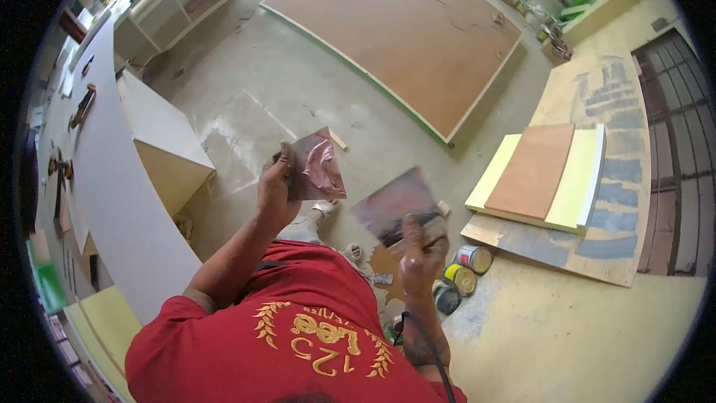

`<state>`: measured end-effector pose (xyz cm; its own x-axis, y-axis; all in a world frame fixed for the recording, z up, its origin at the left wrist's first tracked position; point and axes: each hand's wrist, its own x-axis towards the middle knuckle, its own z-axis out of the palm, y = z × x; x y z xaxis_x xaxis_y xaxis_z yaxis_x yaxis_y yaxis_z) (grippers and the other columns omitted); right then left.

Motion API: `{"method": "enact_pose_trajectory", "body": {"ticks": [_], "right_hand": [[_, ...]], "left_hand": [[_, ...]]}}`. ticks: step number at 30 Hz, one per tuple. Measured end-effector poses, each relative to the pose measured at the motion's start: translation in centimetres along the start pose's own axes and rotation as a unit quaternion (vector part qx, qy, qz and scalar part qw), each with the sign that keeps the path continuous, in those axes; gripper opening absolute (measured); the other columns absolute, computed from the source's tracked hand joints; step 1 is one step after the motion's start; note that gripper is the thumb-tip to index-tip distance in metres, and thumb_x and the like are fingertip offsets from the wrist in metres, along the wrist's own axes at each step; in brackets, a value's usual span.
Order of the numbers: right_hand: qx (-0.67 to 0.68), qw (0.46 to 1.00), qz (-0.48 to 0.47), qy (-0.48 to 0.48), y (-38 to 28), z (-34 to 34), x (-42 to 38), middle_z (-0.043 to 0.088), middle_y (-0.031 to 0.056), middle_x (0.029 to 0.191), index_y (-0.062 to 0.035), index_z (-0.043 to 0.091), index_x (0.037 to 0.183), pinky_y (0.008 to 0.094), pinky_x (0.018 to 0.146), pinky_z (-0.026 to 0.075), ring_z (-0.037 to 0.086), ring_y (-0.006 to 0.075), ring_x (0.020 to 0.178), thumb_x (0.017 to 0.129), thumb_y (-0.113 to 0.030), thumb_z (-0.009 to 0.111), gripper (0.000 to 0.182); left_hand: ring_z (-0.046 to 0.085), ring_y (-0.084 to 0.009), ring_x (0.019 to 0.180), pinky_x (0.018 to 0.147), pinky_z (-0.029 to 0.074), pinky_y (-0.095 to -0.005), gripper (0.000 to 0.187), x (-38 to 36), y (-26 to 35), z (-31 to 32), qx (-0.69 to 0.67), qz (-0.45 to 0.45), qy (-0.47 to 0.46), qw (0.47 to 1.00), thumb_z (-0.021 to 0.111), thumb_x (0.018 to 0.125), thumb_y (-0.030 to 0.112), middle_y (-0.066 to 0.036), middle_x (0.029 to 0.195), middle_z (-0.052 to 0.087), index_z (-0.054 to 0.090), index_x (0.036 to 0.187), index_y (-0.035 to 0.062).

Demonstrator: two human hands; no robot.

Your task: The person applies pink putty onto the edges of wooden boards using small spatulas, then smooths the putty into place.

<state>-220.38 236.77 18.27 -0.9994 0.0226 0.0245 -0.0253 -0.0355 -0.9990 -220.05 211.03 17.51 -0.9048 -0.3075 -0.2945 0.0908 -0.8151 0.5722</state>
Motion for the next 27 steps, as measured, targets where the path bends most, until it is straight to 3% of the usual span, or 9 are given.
{"method": "enact_pose_trajectory", "body": {"ticks": [6, 7, 10, 14, 15, 18, 19, 24, 27], "right_hand": [[0.003, 0.994, 0.102, -0.036, -2.5, 3.8, -1.1, 0.058, -0.0029, 0.069, -0.0048, 0.06, 0.075, 0.023, 0.049, 0.037, 0.05, 0.0032, 0.059, 0.093, -0.007, 0.068, 0.02], [-0.023, 0.999, 0.041, -0.013, -1.9, 4.0, -0.9, 0.056, 0.0009, 0.058, -0.0056, 0.055, 0.075, 0.0248, 0.038, 0.032, 0.044, 0.0056, 0.04, 0.09, -0.006, 0.071, 0.022], [-0.036, 0.998, 0.029, 0.041, -2.3, 2.9, 0.2, 0.058, 0.0003, 0.062, -0.0039, 0.059, 0.078, 0.0238, 0.041, 0.033, 0.045, 0.0044, 0.044, 0.091, -0.007, 0.07, 0.017], [0.028, 0.995, -0.037, 0.09, -2.9, 1.8, 1.8, 0.063, -0.0042, 0.073, -0.0012, 0.068, 0.088, 0.0211, 0.055, 0.042, 0.051, 0.0014, 0.062, 0.094, -0.014, 0.069, 0.014], [-0.007, 0.998, -0.016, 0.059, -2.8, 0.6, 0.8, 0.068, 0.0046, 0.091, -0.0005, 0.069, 0.098, 0.0258, 0.07, 0.049, 0.059, 0.0084, 0.077, 0.089, -0.01, 0.07, 0.013], [-0.134, 0.903, -0.305, -0.272, -5.4, -0.3, 1.9, 0.062, 0.0145, 0.121, -0.0078, 0.07, 0.113, 0.0352, 0.091, 0.048, 0.058, 0.022, 0.108, 0.079, -0.008, 0.071, 0.034], [-0.205, 0.867, -0.302, -0.34, -4.8, -0.5, 1.3, 0.048, 0.0157, 0.141, -0.0205, 0.067, 0.126, 0.0443, 0.105, 0.041, 0.045, 0.0336, 0.128, 0.075, -0.011, 0.069, 0.052], [-0.48, 0.754, -0.327, -0.307, -3.5, -1.1, 2.9, 0.052, 0.0072, 0.141, -0.0292, 0.061, 0.134, 0.046, 0.105, 0.042, 0.049, 0.0326, 0.126, 0.085, -0.019, 0.064, 0.05], [-0.579, 0.711, -0.292, -0.271, -4.6, -2.2, 3.8, 0.053, 0.0067, 0.141, -0.0338, 0.061, 0.135, 0.0475, 0.104, 0.042, 0.05, 0.0316, 0.125, 0.091, -0.025, 0.056, 0.045]], "left_hand": [[0.063, -0.0111, 0.078, 0.07, 0.054, -0.0291, 0.03, -0.9, -2.4, 2.4, 0.12, 0.059, -0.047, 0.99, 0.055, 0.102, 0.033, -0.003, 0.088, 0.065, 0.062, 0.097, 0.0041], [0.061, -0.0089, 0.083, 0.071, 0.053, -0.0264, 0.045, -1.4, -2.9, 1.7, 0.174, 0.037, -0.086, 0.98, 0.052, 0.103, 0.04, -0.002, 0.093, 0.067, 0.066, 0.11, -0.0021], [0.057, -0.0082, 0.078, 0.064, 0.048, -0.0253, 0.039, -2.7, -5.4, 0.8, 0.302, 0.033, -0.142, 0.942, 0.052, 0.104, 0.036, 0.001, 0.087, 0.062, 0.066, 0.108, -0.0014], [0.063, -0.0115, 0.082, 0.072, 0.054, -0.0287, 0.037, -3.1, -5.2, 1.5, 0.269, -0.07, -0.126, 0.952, 0.053, 0.104, 0.034, -0.003, 0.088, 0.065, 0.062, 0.109, -0.0021], [0.064, -0.0128, 0.084, 0.075, 0.055, -0.0301, 0.037, -2.7, -4.8, 2.2, 0.189, -0.124, -0.082, 0.971, 0.053, 0.104, 0.033, -0.004, 0.09, 0.066, 0.06, 0.109, -0.0023], [0.069, -0.0217, 0.09, 0.083, 0.058, -0.0368, 0.038, -0.5, -4.8, 1.2, 0.008, -0.238, -0.05, 0.97, 0.048, 0.105, 0.034, -0.011, 0.103, 0.067, 0.056, 0.114, -0.0018], [0.069, -0.0227, 0.091, 0.082, 0.058, -0.038, 0.039, -0.4, -4.8, 0.8, -0.03, -0.266, -0.063, 0.961, 0.048, 0.105, 0.035, -0.012, 0.104, 0.067, 0.056, 0.114, -0.0013], [0.067, -0.0266, 0.099, 0.093, 0.054, -0.044, 0.046, -0.1, -4.0, -0.5, -0.051, -0.271, -0.077, 0.958, 0.044, 0.105, 0.04, -0.015, 0.11, 0.066, 0.056, 0.121, -0.0013], [0.069, -0.0216, 0.09, 0.081, 0.059, -0.0375, 0.041, -0.5, -3.5, -0.6, -0.067, -0.24, -0.043, 0.968, 0.047, 0.104, 0.038, -0.011, 0.1, 0.068, 0.059, 0.112, -0.0004]]}}
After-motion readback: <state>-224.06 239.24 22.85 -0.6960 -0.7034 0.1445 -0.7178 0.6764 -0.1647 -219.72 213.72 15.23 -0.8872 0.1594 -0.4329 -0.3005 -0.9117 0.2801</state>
